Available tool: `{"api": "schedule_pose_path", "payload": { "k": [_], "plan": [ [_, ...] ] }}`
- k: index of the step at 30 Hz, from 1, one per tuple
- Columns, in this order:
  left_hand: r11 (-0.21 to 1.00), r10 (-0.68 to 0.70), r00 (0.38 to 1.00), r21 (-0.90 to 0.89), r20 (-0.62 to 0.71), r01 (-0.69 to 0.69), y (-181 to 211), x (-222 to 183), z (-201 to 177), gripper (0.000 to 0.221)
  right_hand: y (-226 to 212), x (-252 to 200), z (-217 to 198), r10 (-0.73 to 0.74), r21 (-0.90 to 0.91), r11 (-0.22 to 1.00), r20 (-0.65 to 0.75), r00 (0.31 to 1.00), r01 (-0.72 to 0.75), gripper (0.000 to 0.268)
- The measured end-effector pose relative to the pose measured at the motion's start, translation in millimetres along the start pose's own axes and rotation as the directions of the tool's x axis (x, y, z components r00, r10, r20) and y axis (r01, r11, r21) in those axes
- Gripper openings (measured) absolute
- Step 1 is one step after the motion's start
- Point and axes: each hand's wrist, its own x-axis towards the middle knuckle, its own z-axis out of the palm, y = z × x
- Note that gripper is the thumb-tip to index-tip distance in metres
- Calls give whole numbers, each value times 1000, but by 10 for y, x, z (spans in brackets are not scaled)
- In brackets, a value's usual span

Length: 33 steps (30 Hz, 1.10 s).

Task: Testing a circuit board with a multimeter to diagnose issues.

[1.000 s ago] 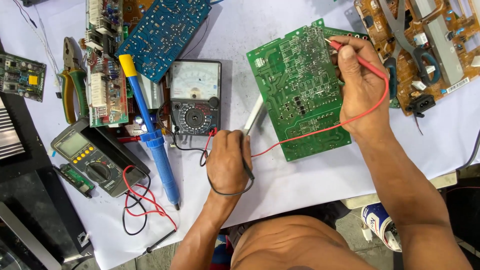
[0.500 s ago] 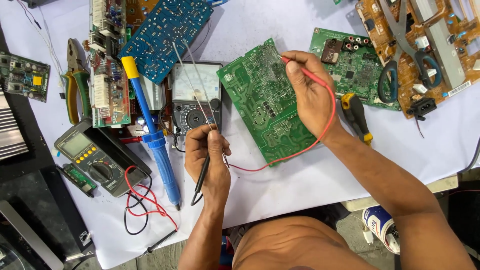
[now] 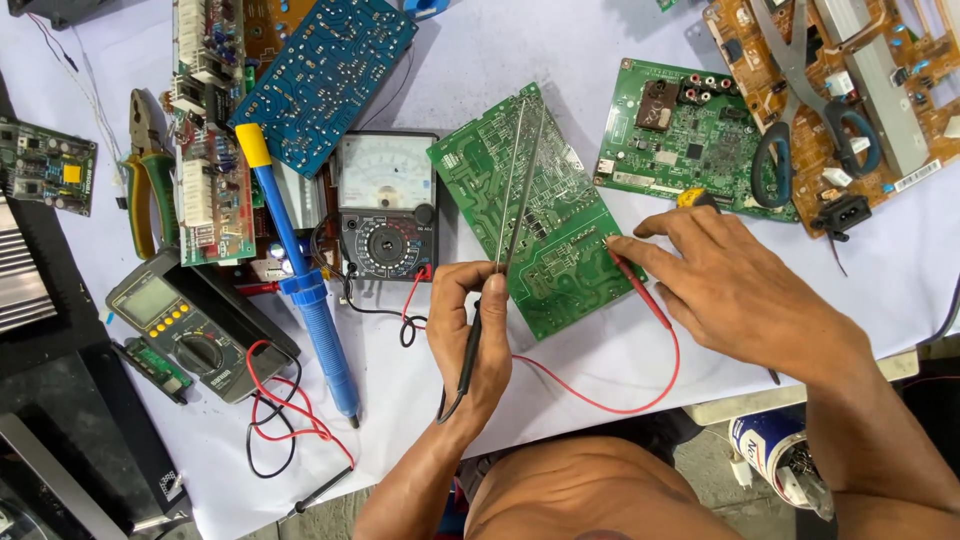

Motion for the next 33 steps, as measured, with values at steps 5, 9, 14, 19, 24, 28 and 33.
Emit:
{"api": "schedule_pose_path", "payload": {
  "k": [5, 9, 14, 19, 24, 28, 33],
  "plan": [
    [1000, -28, 999, -2, -16, 28, -117, -15, 77, 16, 45, 113, 70, 152, 338, 928, 41, 988, -156, 45],
    [999, 28, 999, 19, -15, -28, -53, 91, 92, 16, -17, 172, 432, 325, 477, 835, -28, 945, -273, 53],
    [999, 44, 999, -19, -9, -45, -198, 236, 63, 15, -76, 123, 685, 436, 645, 703, -59, 898, -299, 58],
    [998, 41, 997, -57, 62, -38, -201, 186, 29, 18, -50, 72, 604, 482, 823, 538, -123, 868, -181, 55],
    [995, -93, 949, 7, 300, 96, 20, 8, -49, 35, 214, 65, 48, 288, 538, 841, -340, 895, -66, 36],
    [997, 3, 979, 77, 202, -19, 111, 54, -261, 30, 428, -3, -344, 208, 401, 916, -414, 886, -28, 37],
    [989, 24, 999, 146, 49, -31, 216, 128, -384, 33, 836, 413, -753, -118, 168, 976, -122, 985, 138, 21]
  ]
}}
